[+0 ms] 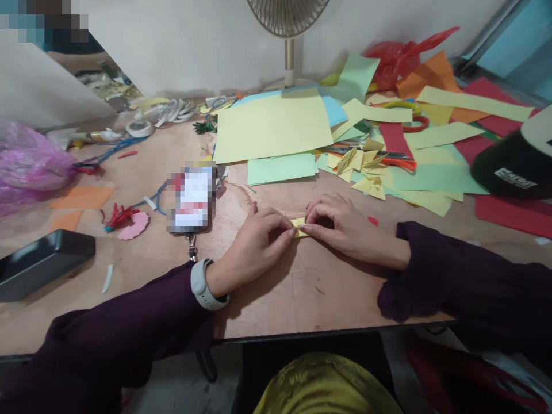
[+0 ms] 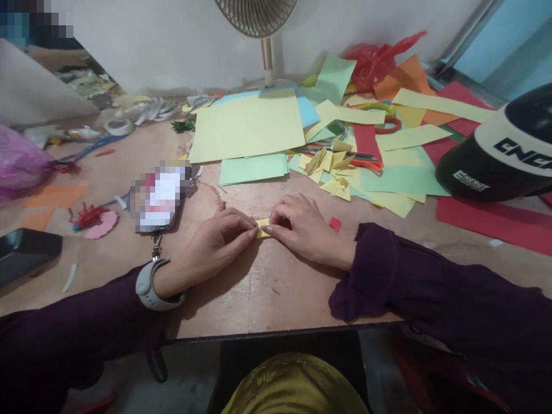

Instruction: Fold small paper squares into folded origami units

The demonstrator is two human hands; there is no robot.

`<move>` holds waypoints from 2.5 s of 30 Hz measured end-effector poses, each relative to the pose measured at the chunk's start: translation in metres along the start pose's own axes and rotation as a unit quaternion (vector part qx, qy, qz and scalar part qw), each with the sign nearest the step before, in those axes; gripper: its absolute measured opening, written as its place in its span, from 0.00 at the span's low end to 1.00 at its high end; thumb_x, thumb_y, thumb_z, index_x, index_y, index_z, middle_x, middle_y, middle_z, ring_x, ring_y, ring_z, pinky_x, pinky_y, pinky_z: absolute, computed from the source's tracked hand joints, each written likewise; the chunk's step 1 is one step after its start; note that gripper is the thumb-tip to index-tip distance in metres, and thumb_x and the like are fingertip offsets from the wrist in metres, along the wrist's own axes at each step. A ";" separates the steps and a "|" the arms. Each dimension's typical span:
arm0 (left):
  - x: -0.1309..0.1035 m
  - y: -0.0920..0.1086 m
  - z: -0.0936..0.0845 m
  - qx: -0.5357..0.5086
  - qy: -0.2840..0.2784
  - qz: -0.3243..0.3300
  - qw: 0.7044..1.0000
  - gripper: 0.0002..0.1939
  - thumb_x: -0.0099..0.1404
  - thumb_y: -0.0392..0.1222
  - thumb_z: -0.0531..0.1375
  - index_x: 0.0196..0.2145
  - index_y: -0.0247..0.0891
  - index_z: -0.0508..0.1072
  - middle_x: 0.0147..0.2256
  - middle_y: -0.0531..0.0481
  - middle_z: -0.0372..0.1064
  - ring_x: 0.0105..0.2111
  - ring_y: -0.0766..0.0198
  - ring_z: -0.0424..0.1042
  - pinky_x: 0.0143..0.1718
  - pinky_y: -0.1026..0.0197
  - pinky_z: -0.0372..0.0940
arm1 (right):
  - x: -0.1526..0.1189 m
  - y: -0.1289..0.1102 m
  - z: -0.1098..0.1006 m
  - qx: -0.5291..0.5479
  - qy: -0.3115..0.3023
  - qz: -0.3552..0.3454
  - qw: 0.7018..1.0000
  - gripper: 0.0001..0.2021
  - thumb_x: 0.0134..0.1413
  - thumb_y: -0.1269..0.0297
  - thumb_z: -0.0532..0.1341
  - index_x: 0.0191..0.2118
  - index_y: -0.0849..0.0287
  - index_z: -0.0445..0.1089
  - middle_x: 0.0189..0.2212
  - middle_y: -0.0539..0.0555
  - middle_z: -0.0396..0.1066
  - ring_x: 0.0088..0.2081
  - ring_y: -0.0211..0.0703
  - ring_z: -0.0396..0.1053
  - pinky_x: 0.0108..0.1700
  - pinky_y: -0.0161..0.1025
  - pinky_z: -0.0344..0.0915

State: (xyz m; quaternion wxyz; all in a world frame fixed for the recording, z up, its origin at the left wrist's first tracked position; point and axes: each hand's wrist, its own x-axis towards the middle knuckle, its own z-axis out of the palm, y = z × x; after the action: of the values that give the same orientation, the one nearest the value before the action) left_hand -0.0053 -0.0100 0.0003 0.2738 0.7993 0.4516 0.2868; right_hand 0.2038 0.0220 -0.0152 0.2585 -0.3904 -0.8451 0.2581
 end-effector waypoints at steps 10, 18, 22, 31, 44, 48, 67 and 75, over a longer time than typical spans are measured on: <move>0.006 -0.004 -0.004 -0.068 0.021 -0.047 0.996 0.04 0.67 0.40 0.59 0.37 0.36 0.69 0.35 0.50 0.71 0.34 0.65 0.70 0.38 0.60 0.67 | -0.004 0.002 -0.006 0.037 -0.031 -0.063 0.997 0.08 0.59 0.57 0.62 0.34 0.55 0.71 0.37 0.53 0.71 0.44 0.48 0.66 0.51 0.49 0.60; 0.015 -0.008 -0.004 0.023 -0.030 -0.002 0.999 0.04 0.61 0.37 0.64 0.33 0.37 0.72 0.31 0.51 0.67 0.34 0.63 0.67 0.36 0.61 0.64 | -0.005 0.003 -0.005 0.026 -0.028 -0.099 0.994 0.05 0.59 0.60 0.62 0.34 0.55 0.72 0.36 0.54 0.71 0.42 0.47 0.66 0.49 0.49 0.62; 0.017 -0.007 -0.005 0.042 -0.048 0.005 0.998 0.04 0.60 0.35 0.65 0.33 0.36 0.72 0.32 0.51 0.67 0.34 0.63 0.67 0.37 0.60 0.63 | -0.005 0.004 -0.004 0.032 -0.026 -0.108 0.993 0.05 0.60 0.61 0.62 0.34 0.55 0.71 0.35 0.55 0.70 0.42 0.47 0.65 0.48 0.48 0.63; 0.017 -0.014 -0.016 0.021 -0.103 0.026 0.994 0.09 0.63 0.40 0.64 0.41 0.37 0.71 0.37 0.48 0.69 0.38 0.62 0.68 0.40 0.58 0.65 | -0.006 0.003 -0.004 0.043 -0.030 -0.102 0.993 0.06 0.60 0.63 0.62 0.31 0.55 0.69 0.34 0.54 0.69 0.42 0.47 0.65 0.47 0.47 0.62; 0.004 -0.014 -0.018 0.037 -0.081 0.103 0.991 0.06 0.68 0.37 0.59 0.39 0.37 0.76 0.36 0.47 0.68 0.39 0.62 0.69 0.46 0.56 0.67 | -0.005 -0.006 -0.001 0.045 -0.014 -0.030 0.998 0.07 0.61 0.62 0.59 0.32 0.56 0.69 0.36 0.55 0.68 0.43 0.47 0.64 0.49 0.48 0.62; 0.004 -0.014 -0.015 0.045 -0.067 0.111 0.991 0.06 0.68 0.35 0.59 0.39 0.35 0.76 0.36 0.46 0.69 0.39 0.62 0.69 0.45 0.56 0.68 | -0.005 -0.009 -0.001 0.029 -0.027 0.000 0.999 0.06 0.61 0.64 0.59 0.32 0.55 0.68 0.40 0.54 0.69 0.46 0.48 0.65 0.55 0.54 0.57; -0.002 -0.005 -0.010 0.197 -0.062 0.137 0.969 0.08 0.71 0.35 0.53 0.39 0.34 0.73 0.37 0.44 0.71 0.40 0.59 0.70 0.44 0.55 0.69 | -0.003 -0.008 0.007 -0.028 0.008 0.019 0.999 0.07 0.58 0.67 0.59 0.29 0.56 0.65 0.47 0.57 0.67 0.53 0.53 0.62 0.62 0.62 0.48; -0.007 -0.006 -0.010 0.215 -0.048 0.211 0.952 0.11 0.70 0.34 0.54 0.47 0.34 0.71 0.45 0.44 0.72 0.45 0.59 0.70 0.51 0.53 0.67 | -0.001 -0.007 0.008 -0.037 0.022 0.000 0.999 0.07 0.56 0.69 0.60 0.28 0.57 0.64 0.46 0.58 0.68 0.51 0.54 0.63 0.55 0.56 0.57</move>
State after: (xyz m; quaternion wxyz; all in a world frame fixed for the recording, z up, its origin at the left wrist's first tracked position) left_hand -0.0192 -0.0121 0.0014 0.0504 0.9291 0.3102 0.1950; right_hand 0.1955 0.0152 -0.0163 0.2620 -0.4055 -0.8481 0.2183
